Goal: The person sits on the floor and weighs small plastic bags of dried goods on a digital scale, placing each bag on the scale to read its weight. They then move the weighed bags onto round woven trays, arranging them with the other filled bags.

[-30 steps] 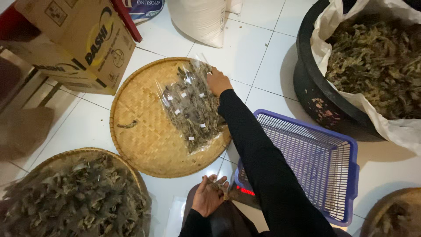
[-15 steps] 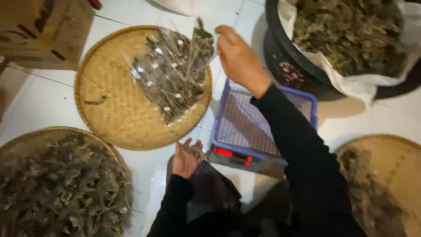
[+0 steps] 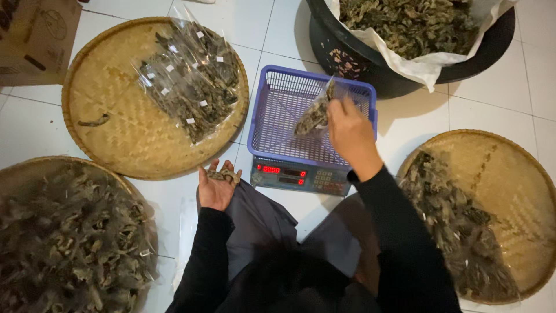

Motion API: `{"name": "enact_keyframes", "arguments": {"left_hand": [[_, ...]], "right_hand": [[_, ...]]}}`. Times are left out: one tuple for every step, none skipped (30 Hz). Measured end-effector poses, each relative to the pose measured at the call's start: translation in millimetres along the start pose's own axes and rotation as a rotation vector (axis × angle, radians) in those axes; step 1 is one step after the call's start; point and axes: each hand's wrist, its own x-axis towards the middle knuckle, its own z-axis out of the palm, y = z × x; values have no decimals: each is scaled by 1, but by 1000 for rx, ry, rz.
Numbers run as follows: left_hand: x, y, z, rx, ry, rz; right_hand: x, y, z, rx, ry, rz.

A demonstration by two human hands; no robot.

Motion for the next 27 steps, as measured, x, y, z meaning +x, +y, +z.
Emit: {"name": "enact_keyframes", "arguments": {"left_hand": [[-1,-1,-1,9,1,6],[-2,-1,-1,26,-4,18],[-3,-2,-1,44,-12,28],[-3,-3,0,61,-21,38],[-3,-4,0,83,-33,53],[-5,-6,0,105,-41,69],[-8,-9,1,126,-47,87],[-12,-13,2,147,-51,85],[-17,-18,4,170,-53,85],[-22,-23,6,195,-56,84],[-29,-30,9,213,-35,42],[-38,-40,11,229,-14,-1],[-48,-51,13,245,10,-44],[-58,-62,15,249,-11,-94],[-68,-75,18,251,-33,-144],[-76,-88,21,252,-51,-194],[-83,-100,22,247,-9,-251],[-89,-113,23,241,33,-308],[-94,-122,24,235,73,-364],[-98,-129,23,222,33,-428],[-103,-135,22,207,-6,-492],[-105,-139,21,192,-51,-555],[-104,-140,21,210,-77,-563],[-105,-142,20,227,-100,-572],[-107,-143,20,244,-119,-583],[-108,-143,20,246,-127,-587],[-108,-143,20,250,-138,-590]], "right_hand": [[-14,0,5,-48,6,17],[-26,-4,15,-92,-7,24],[-38,-9,24,-138,-17,32],[-52,-15,31,-146,-23,32],[-65,-23,36,-152,-34,32],[-79,-30,39,-116,-31,35],[-90,-36,41,-78,-29,37],[-98,-41,41,-38,-1,32],[-106,-46,40,3,27,29],[-112,-50,38,46,56,26],[-117,-53,35,68,95,17],[-121,-56,32,89,132,7],[-126,-59,29,112,168,-2],[-131,-64,27,175,166,68],[-138,-70,25,238,164,137],[-145,-76,23,301,157,207],[-153,-82,24,339,81,225],[-161,-89,25,377,5,242],[-167,-95,28,414,-68,257],[-174,-100,32,472,-129,224],[-181,-105,36,529,-190,191],[-186,-107,39,584,-247,155],[-191,-107,42,626,-255,196],[-195,-106,45,668,-265,238],[-199,-105,47,713,-277,284],[-201,-102,49,685,-304,271],[-202,-98,50,657,-329,257]]}}
